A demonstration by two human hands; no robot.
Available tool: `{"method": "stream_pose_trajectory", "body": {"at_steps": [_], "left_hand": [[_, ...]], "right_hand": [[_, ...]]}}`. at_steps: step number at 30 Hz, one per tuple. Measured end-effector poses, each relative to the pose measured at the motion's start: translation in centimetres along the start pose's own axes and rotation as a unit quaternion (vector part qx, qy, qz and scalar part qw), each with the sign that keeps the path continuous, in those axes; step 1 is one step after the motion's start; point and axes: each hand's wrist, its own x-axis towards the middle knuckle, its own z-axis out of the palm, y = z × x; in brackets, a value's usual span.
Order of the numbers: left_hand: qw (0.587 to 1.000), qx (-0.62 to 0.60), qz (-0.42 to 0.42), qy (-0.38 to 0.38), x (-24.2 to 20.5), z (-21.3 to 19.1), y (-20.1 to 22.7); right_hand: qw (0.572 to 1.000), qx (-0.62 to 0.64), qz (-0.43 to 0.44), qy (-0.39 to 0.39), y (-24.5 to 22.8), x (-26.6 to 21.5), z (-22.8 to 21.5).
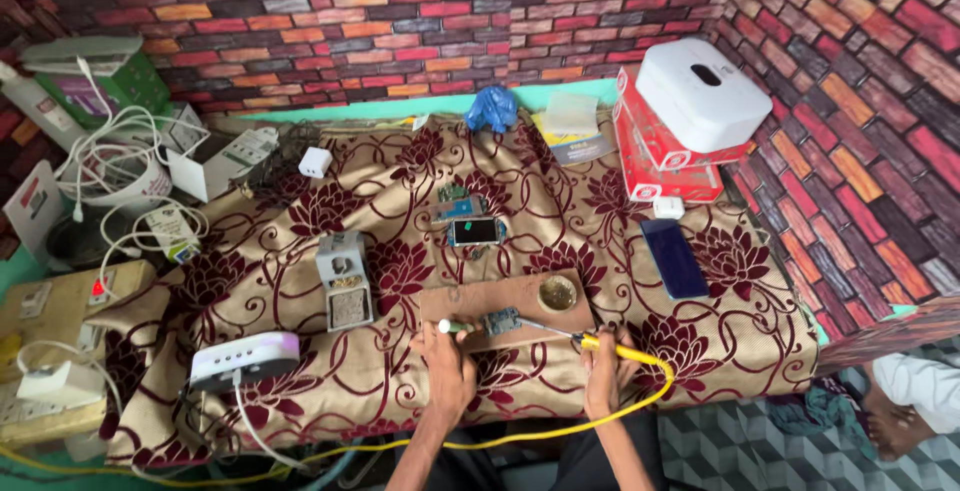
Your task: The person uses a soldering iron and solder wire to work on a small circuit board placed on a wooden board. They repeatedly apply heat and solder to specific points on the board while holding it steady with their other hand.
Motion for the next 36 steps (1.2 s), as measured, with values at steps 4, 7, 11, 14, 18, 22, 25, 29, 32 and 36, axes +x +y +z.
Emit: {"method": "stream_pose_trajectory", "body": {"at_steps": [4,7,11,14,18,22,25,29,32,36], "left_hand": [[0.99,-0.018,-0.108,-0.086,-0.4,0.4,-0.5],[0.99,-0.015,-0.099,-0.099,-0.2,0.4,-0.9],[0.996,-0.015,-0.058,-0.07,-0.7,0.4,-0.7],[0.995,-0.008,-0.075,-0.067,-0.2,0.5,-1.0],[0.994,-0.018,-0.08,-0.077,-0.7,0.5,-1.0],[0.993,-0.024,-0.095,-0.063,-0.6,0.7,-1.3],[0.993,-0.032,-0.091,-0.062,-0.7,0.5,-1.0],[0.994,-0.041,-0.083,-0.064,0.6,-0.2,-0.1],[0.994,-0.036,-0.083,-0.068,1.0,-0.8,0.4],[0.991,-0.034,-0.099,-0.078,0.2,-0.3,-0.2]], "right_hand": [[0.994,-0.091,-0.066,0.005,-1.3,-1.0,0.8],[0.969,-0.196,-0.146,-0.04,-2.8,-1.2,1.9],[0.918,-0.287,-0.24,-0.13,-5.3,-0.1,3.4],[0.906,-0.334,-0.212,-0.149,-6.2,1.4,5.3],[0.929,-0.315,-0.146,-0.126,-5.9,1.8,4.5],[0.97,-0.214,-0.031,-0.108,-4.7,1.3,2.5],[0.982,-0.16,0.091,-0.029,-3.5,-0.2,0.9],[0.991,-0.135,-0.001,0.024,-2.5,-1.2,1.5],[0.995,-0.096,-0.03,0.021,-2.4,-1.5,1.9],[0.988,-0.117,-0.095,-0.025,-2.6,-1.7,1.4]]}}
